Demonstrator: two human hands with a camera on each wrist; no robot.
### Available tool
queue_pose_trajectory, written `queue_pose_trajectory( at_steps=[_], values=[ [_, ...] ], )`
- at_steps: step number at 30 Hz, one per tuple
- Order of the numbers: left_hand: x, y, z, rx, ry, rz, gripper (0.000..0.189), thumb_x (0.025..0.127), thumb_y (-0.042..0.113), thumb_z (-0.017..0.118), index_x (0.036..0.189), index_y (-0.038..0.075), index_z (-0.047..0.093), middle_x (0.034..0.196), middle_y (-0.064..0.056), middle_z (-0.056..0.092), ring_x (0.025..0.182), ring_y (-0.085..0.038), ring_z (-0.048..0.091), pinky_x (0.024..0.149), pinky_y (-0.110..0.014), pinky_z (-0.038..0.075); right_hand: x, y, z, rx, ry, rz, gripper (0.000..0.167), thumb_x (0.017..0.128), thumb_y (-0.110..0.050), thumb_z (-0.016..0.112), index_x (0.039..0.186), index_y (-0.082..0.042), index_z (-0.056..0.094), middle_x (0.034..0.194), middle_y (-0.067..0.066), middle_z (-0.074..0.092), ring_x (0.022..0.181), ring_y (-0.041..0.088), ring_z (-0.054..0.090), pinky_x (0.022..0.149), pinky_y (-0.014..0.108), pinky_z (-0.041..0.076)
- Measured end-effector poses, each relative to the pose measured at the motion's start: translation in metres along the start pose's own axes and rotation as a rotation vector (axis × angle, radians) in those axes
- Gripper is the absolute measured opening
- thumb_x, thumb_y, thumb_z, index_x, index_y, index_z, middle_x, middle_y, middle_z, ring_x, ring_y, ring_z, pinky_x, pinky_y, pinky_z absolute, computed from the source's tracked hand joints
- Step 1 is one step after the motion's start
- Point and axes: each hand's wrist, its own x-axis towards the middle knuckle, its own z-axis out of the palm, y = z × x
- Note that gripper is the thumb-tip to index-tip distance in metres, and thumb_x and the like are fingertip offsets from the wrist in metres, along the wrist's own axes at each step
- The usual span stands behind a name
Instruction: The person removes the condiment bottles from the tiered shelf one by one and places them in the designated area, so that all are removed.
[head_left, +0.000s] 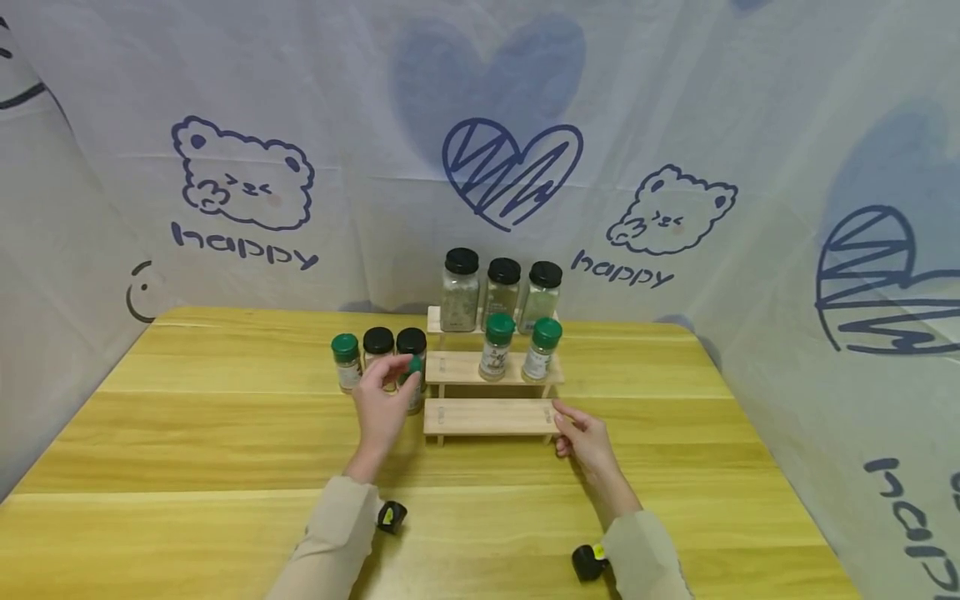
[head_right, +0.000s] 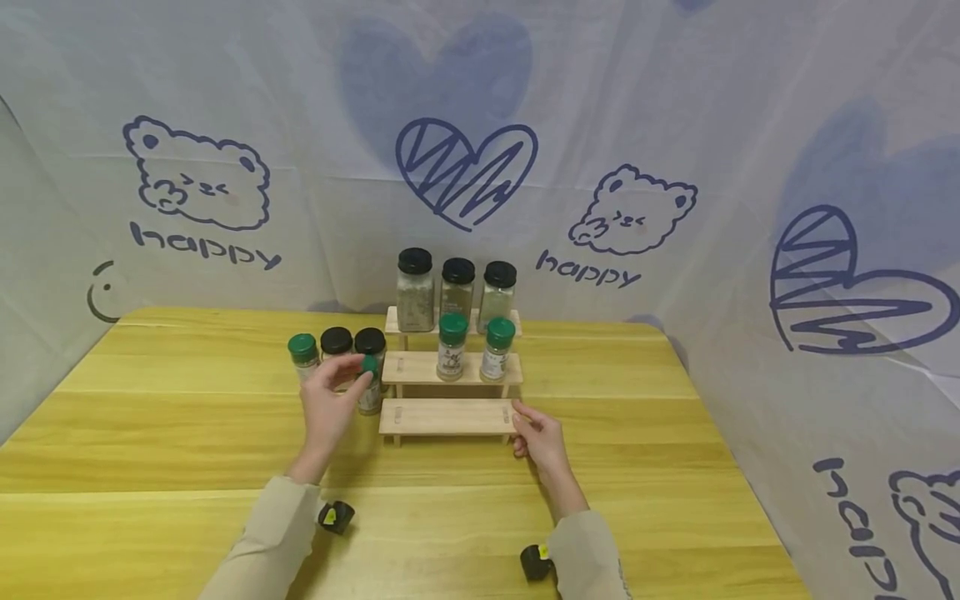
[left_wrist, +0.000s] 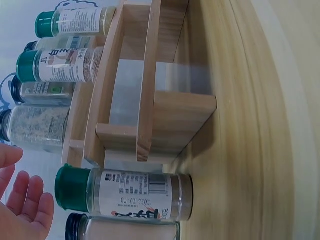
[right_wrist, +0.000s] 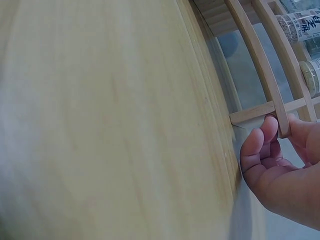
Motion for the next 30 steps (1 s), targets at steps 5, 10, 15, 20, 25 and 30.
queue_pose_trajectory(
  at_steps=[5,10,15,20,25,30],
  values=[
    [-0.001,0.001,0.005,-0.029,-0.018,-0.014,0.016,0.071,-0.018,0.063,0.086,-0.016,0.060,0.084,-0.030,0.057,0.077,-0.042,0.055,0.069,-0.054,0.046,0.000,0.001,0.000,-0.014,0.000,-0.002,0.032,0.090,-0.001,0.050,0.122,0.006,0.050,0.057,0.003,0.055,0.040,0.006,0.046,0.039,0.018,0.043],
    [0.000,0.004,0.010,-0.066,-0.049,-0.036,0.015,0.073,-0.016,0.062,0.088,-0.018,0.059,0.085,-0.032,0.056,0.079,-0.045,0.054,0.069,-0.056,0.045,0.000,0.001,0.000,-0.029,-0.001,0.001,0.032,0.090,-0.002,0.050,0.121,0.005,0.050,0.055,0.003,0.054,0.041,0.007,0.046,0.039,0.018,0.043],
    [0.001,0.007,0.015,-0.101,-0.080,-0.083,0.015,0.075,-0.014,0.062,0.090,-0.017,0.059,0.087,-0.031,0.055,0.081,-0.045,0.053,0.071,-0.056,0.045,0.000,0.001,0.000,-0.040,0.000,0.002,0.032,0.090,-0.002,0.050,0.121,0.005,0.051,0.056,0.003,0.054,0.041,0.007,0.047,0.040,0.018,0.043],
    [0.004,0.011,0.023,-0.100,-0.103,-0.107,0.014,0.076,-0.013,0.061,0.090,-0.015,0.060,0.088,-0.031,0.056,0.081,-0.042,0.054,0.069,-0.047,0.048,0.000,0.000,0.000,-0.055,0.007,0.005,0.032,0.090,-0.002,0.051,0.121,0.004,0.052,0.056,0.003,0.054,0.041,0.007,0.047,0.041,0.019,0.044],
    [0.005,0.005,0.032,-0.125,-0.126,-0.113,0.015,0.077,-0.011,0.061,0.091,-0.015,0.060,0.089,-0.029,0.056,0.082,-0.040,0.055,0.069,-0.042,0.049,0.000,-0.001,0.000,-0.062,0.003,0.009,0.032,0.090,-0.003,0.051,0.122,0.004,0.051,0.056,0.003,0.054,0.042,0.008,0.047,0.041,0.019,0.044],
    [0.006,-0.016,0.042,-0.133,-0.142,-0.148,0.017,0.078,-0.005,0.064,0.094,-0.009,0.062,0.090,-0.025,0.058,0.083,-0.034,0.057,0.070,-0.043,0.050,0.000,-0.002,0.000,-0.057,0.005,0.009,0.032,0.090,-0.003,0.051,0.121,0.004,0.051,0.056,0.003,0.054,0.042,0.007,0.047,0.040,0.019,0.044]
  ],
)
